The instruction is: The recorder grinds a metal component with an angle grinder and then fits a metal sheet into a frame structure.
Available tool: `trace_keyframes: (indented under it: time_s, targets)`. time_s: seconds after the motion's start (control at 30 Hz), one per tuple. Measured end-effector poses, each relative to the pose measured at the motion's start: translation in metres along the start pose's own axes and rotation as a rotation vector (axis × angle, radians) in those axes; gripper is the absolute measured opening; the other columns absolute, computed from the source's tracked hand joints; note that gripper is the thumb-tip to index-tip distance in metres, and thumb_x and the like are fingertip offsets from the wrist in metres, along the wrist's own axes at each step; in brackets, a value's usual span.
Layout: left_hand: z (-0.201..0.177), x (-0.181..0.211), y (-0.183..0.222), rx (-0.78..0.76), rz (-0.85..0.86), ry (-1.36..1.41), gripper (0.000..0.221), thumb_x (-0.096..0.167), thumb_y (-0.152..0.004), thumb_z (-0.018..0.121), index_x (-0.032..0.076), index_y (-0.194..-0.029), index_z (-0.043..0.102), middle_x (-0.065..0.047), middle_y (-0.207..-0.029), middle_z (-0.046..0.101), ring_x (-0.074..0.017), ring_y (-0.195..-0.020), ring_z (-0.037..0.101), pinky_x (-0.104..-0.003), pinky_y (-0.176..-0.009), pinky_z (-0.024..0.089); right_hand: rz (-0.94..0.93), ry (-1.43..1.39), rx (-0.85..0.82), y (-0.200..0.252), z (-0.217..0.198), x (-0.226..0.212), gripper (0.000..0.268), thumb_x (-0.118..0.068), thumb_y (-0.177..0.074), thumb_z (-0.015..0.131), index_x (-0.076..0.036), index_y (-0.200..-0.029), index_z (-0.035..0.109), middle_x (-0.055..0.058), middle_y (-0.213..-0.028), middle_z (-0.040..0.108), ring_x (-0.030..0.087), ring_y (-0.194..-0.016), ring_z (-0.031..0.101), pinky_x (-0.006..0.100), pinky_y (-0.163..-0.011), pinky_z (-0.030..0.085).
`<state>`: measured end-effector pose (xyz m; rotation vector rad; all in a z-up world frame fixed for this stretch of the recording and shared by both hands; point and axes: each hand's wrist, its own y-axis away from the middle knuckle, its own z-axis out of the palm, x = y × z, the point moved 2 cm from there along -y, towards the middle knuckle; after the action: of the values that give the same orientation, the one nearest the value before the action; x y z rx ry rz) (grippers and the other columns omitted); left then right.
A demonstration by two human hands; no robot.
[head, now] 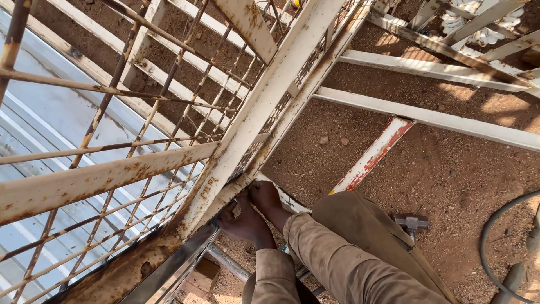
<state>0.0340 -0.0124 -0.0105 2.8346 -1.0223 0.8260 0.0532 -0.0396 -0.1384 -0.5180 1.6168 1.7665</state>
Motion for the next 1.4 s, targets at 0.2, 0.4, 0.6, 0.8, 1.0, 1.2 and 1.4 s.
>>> trace_keyframes:
  time_s: [0.2,0.4,0.6,0.8,1.0,1.2,1.4]
  targets:
    - [-0.009,-0.003,0.005,-0.116,0.005,0.289,0.037,0.022,-0.081,0.089,0.001,-0.101,0.068,-0.01,-0.1,0.073,-0.0205,-0.092,0.071,-0.039,-0.085,0.057,-0.02,-0.004,-0.045,0.006,-0.004,-0.009,0.025,-0.017,-0.096,0.065,-0.001,-0.081,0.077,0.008,-0.067,0.072,0.014,-0.06,0.066,0.034,-0.058,0.052]
    - [-0.011,-0.013,0.005,-0.098,0.152,0.504,0.042,0.017,-0.085,0.083,0.001,-0.114,0.059,-0.007,-0.102,0.074,-0.0175,-0.098,0.072,-0.037,-0.092,0.057,-0.016,-0.083,-0.045,0.01,-0.002,-0.012,0.025,-0.014,-0.099,0.061,-0.002,-0.083,0.077,0.006,-0.068,0.073,0.013,-0.059,0.067,0.032,-0.057,0.052]
    - [-0.014,-0.007,0.004,-0.129,0.104,0.508,0.059,0.02,-0.083,0.087,-0.004,-0.125,0.052,-0.009,-0.108,0.071,-0.0199,-0.104,0.069,-0.041,-0.093,0.052,-0.034,-0.045,-0.05,0.012,-0.006,-0.018,0.024,-0.013,-0.098,0.062,-0.001,-0.084,0.077,0.007,-0.066,0.071,0.012,-0.056,0.063,0.031,-0.054,0.049]
    - [-0.002,-0.026,-0.002,0.032,0.305,0.273,0.029,0.022,-0.081,0.093,0.0,-0.088,0.075,-0.016,-0.118,0.057,-0.0317,-0.106,0.059,-0.043,-0.096,0.054,-0.005,-0.136,-0.084,0.009,-0.004,-0.012,0.023,-0.011,-0.098,0.062,0.0,-0.086,0.078,0.006,-0.068,0.071,0.01,-0.056,0.061,0.03,-0.052,0.047]
    - [-0.018,-0.028,0.009,-0.008,0.215,0.229,0.025,0.016,-0.087,0.08,-0.001,-0.103,0.07,-0.015,-0.122,0.058,-0.0263,-0.097,0.063,-0.042,-0.078,0.053,-0.025,-0.152,-0.104,-0.001,-0.001,0.0,0.025,-0.009,-0.099,0.059,0.002,-0.086,0.077,0.009,-0.071,0.073,0.012,-0.058,0.062,0.029,-0.053,0.049]
    - [-0.031,-0.031,0.004,-0.108,0.057,0.293,0.042,0.02,-0.087,0.08,0.006,-0.126,0.071,-0.008,-0.09,0.065,-0.0224,-0.081,0.063,-0.038,-0.066,0.055,0.083,-0.236,-0.139,0.012,-0.014,-0.014,0.02,-0.009,-0.098,0.061,0.001,-0.091,0.076,0.01,-0.078,0.074,0.015,-0.062,0.068,0.03,-0.056,0.055]
    - [-0.02,-0.026,-0.002,-0.183,0.084,0.325,0.03,0.025,-0.084,0.08,0.018,-0.112,0.08,-0.004,-0.078,0.07,-0.0166,-0.062,0.065,-0.035,-0.056,0.053,0.039,-0.16,-0.084,-0.011,-0.008,0.01,0.016,-0.013,-0.096,0.069,0.001,-0.097,0.077,0.007,-0.076,0.071,0.014,-0.06,0.06,0.029,-0.051,0.045]
